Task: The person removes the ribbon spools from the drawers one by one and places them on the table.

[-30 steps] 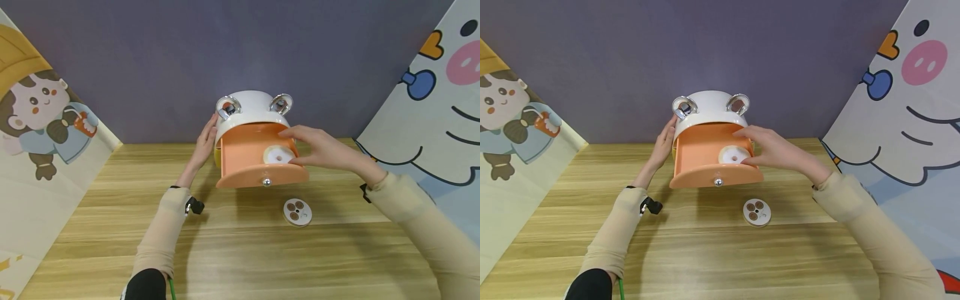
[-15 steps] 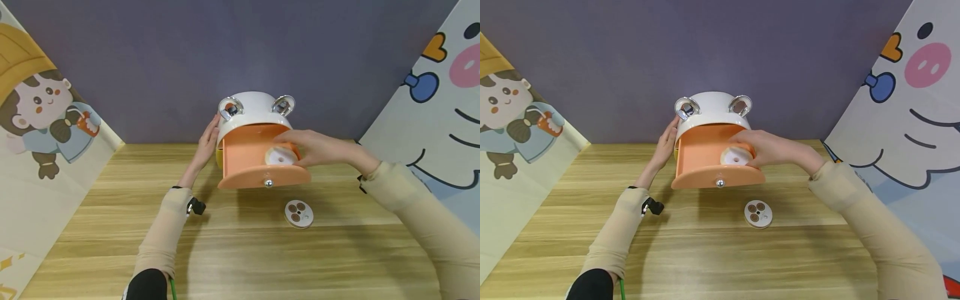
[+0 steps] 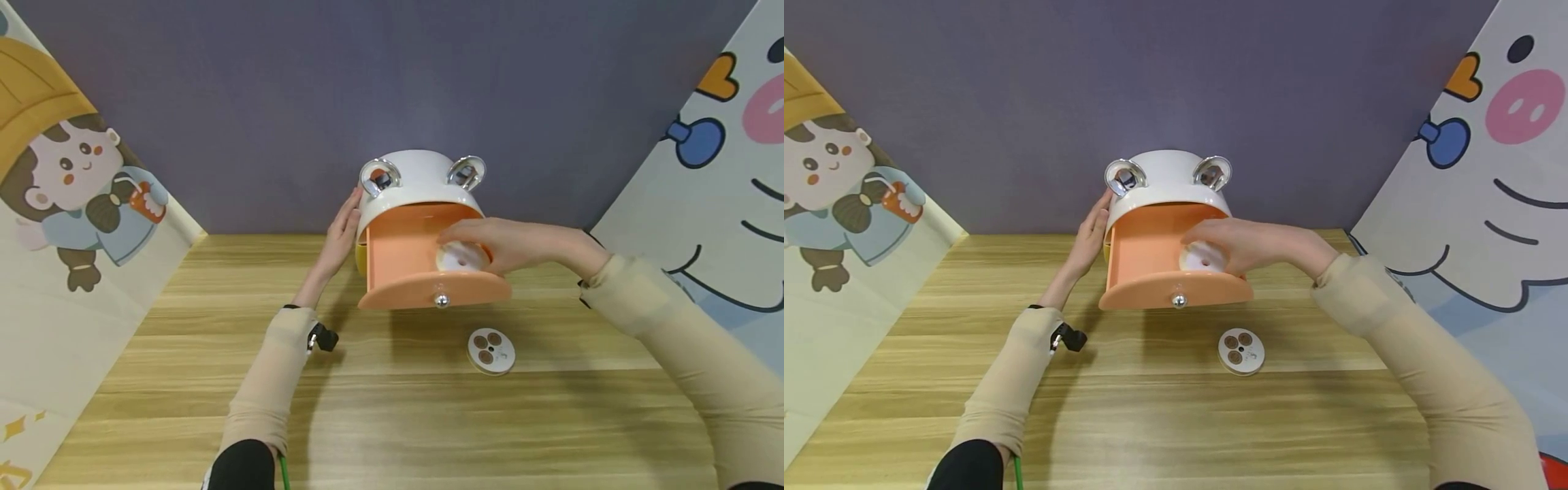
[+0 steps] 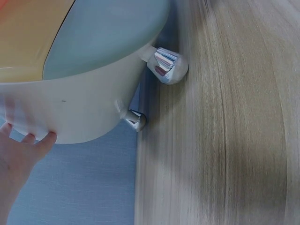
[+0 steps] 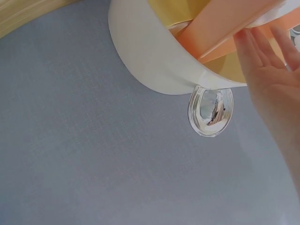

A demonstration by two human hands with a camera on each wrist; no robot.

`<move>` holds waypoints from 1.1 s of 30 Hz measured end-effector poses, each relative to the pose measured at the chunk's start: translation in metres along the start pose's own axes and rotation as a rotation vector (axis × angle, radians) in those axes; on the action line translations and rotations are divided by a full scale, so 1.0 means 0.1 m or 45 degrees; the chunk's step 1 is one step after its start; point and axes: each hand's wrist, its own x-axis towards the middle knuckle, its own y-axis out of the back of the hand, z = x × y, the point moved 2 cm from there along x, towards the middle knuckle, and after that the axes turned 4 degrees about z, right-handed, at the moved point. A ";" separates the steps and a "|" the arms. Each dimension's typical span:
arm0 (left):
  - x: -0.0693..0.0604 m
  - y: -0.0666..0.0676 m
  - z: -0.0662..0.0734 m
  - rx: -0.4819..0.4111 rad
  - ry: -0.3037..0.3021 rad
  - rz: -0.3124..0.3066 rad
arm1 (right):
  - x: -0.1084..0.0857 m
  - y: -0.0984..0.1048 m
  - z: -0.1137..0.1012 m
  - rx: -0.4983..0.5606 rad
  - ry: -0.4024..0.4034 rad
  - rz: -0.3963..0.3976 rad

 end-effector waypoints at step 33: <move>-0.02 0.00 0.00 -0.007 -0.013 0.008 | 0.03 -0.01 -0.01 -0.040 0.014 -0.029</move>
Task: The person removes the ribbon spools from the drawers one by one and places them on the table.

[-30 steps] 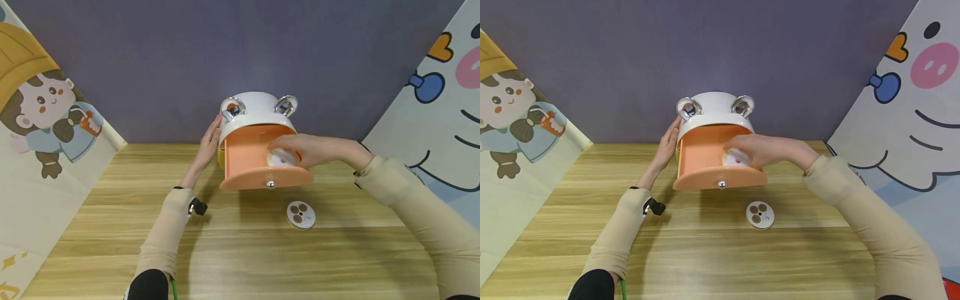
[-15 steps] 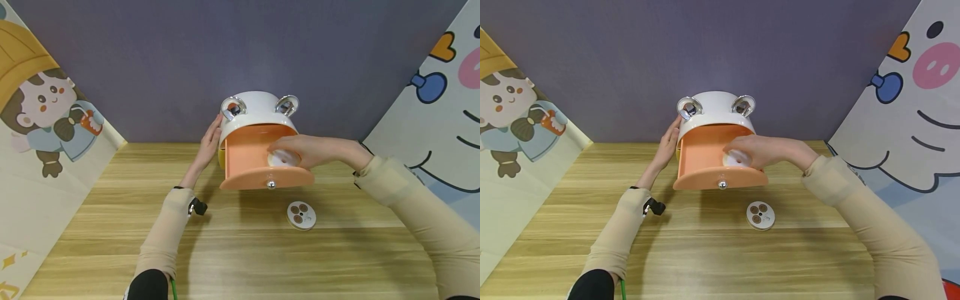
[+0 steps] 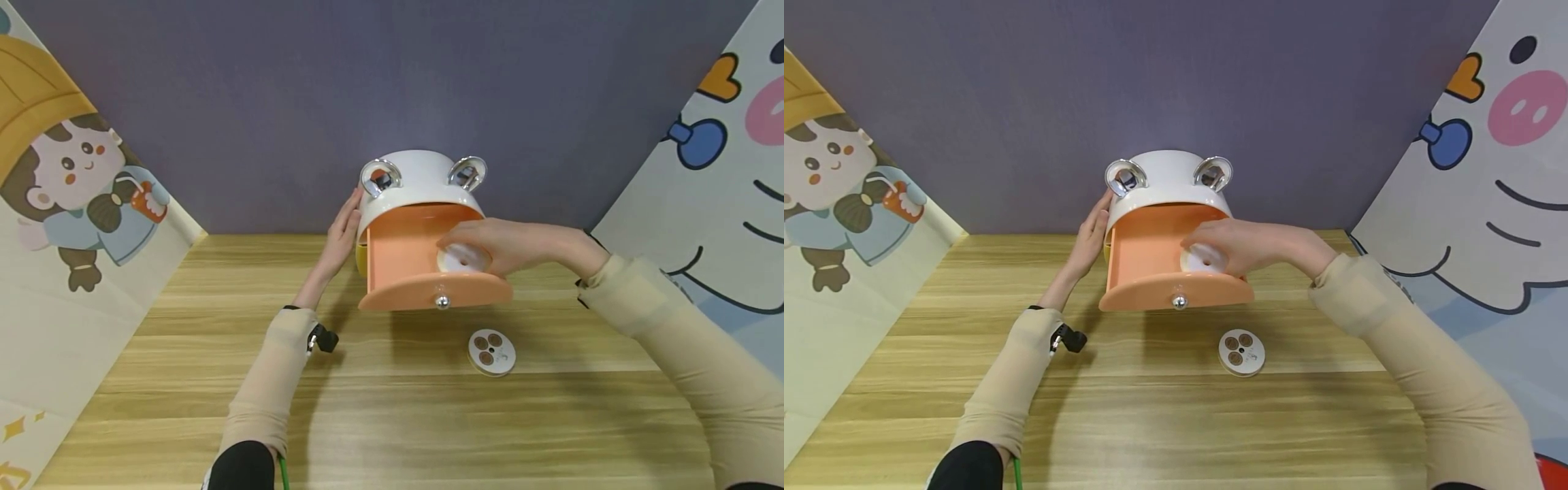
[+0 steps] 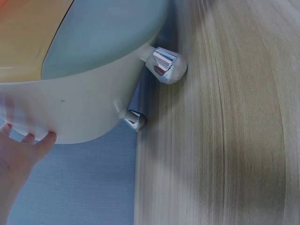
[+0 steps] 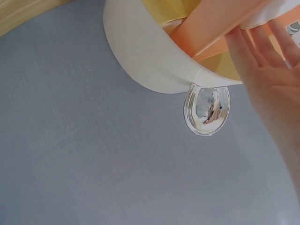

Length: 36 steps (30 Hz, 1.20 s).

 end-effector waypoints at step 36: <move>0.06 -0.02 -0.26 -0.027 0.012 -0.008 | -0.29 0.34 -0.05 -0.006 -0.165 0.123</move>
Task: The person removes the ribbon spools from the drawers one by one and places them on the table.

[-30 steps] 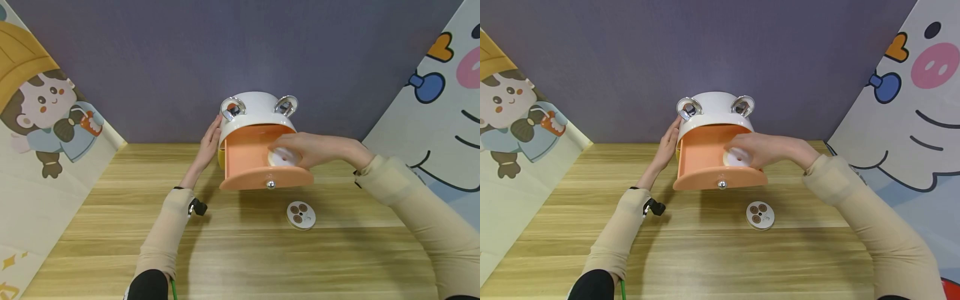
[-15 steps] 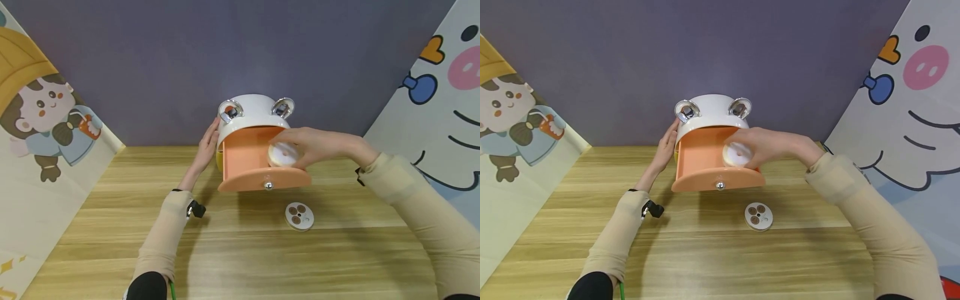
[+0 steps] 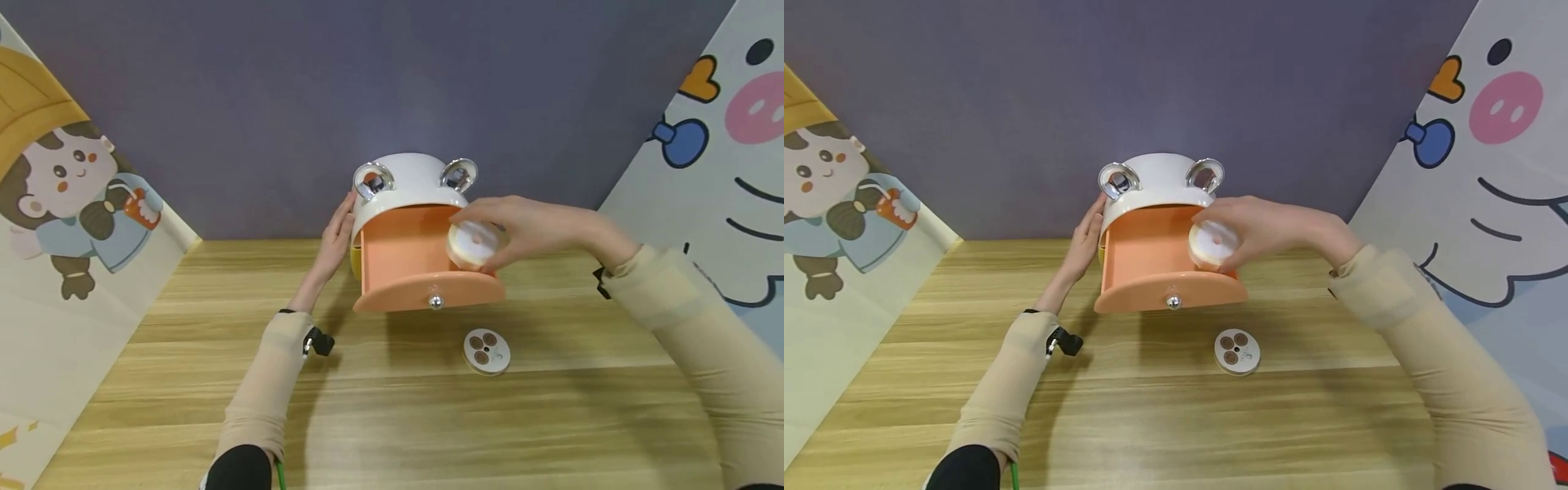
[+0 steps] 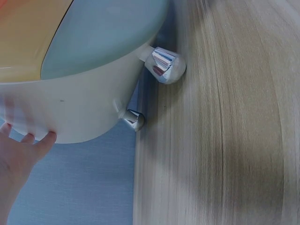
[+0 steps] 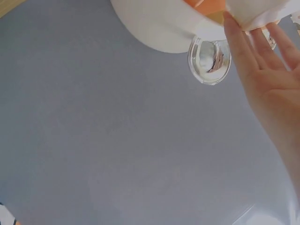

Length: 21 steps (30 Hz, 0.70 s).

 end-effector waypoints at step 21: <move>-0.07 0.01 0.24 -0.013 -0.012 -0.004 | -0.48 0.02 0.21 -0.046 -0.144 0.036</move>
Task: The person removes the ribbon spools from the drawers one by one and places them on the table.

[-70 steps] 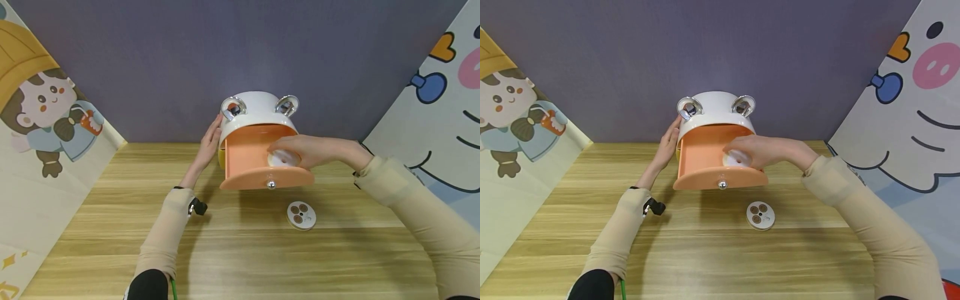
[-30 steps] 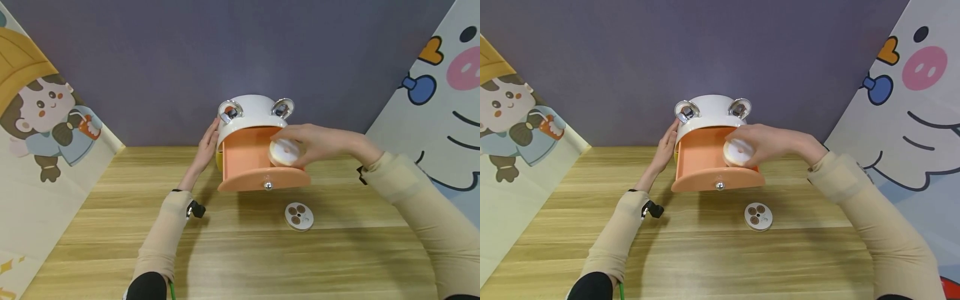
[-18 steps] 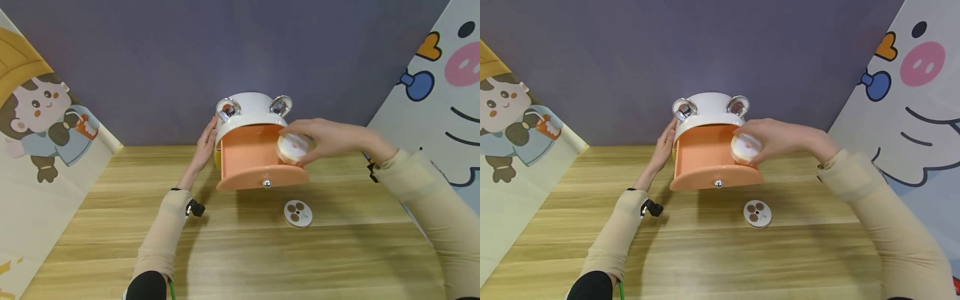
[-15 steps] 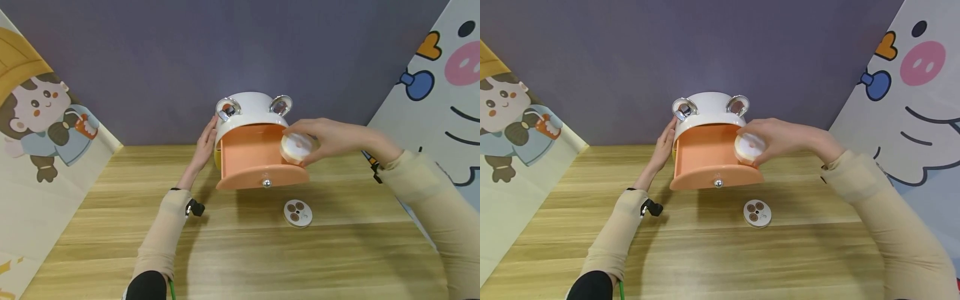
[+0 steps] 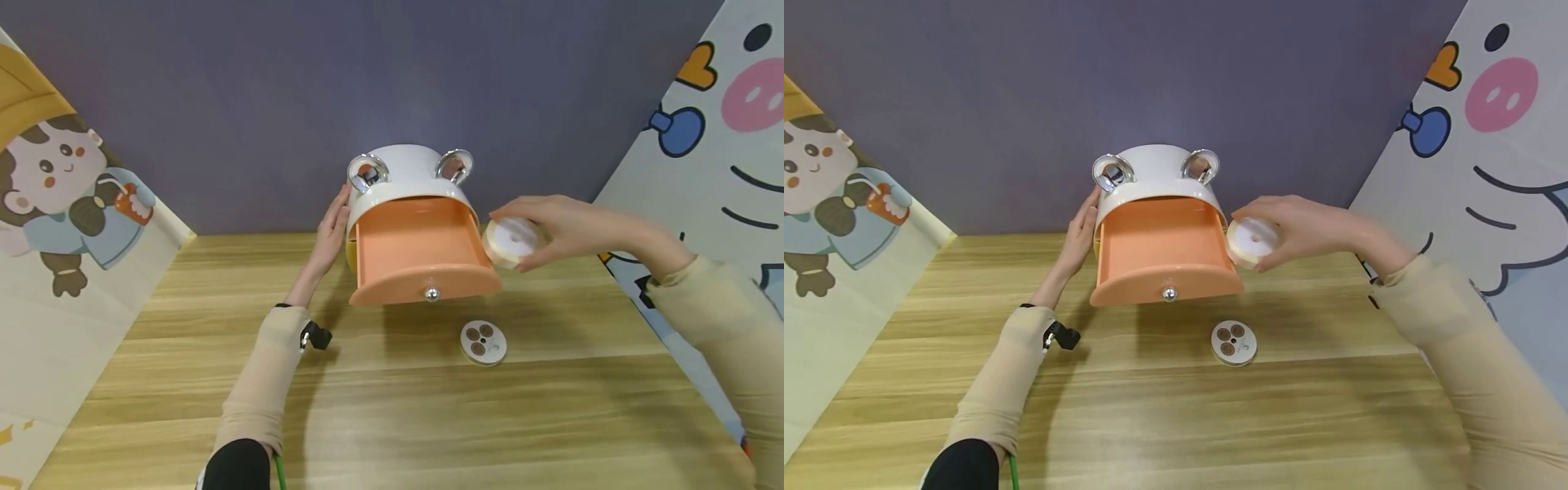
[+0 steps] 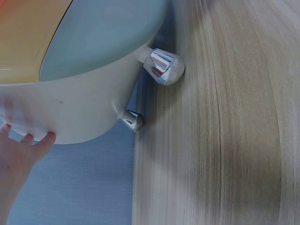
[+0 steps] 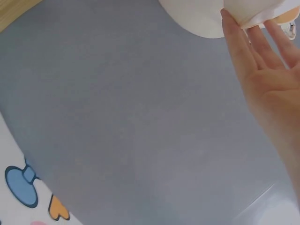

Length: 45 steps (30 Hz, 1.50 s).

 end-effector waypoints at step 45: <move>0.01 0.00 -0.04 -0.024 0.029 -0.025 | -0.81 -1.00 0.58 0.160 -0.079 0.066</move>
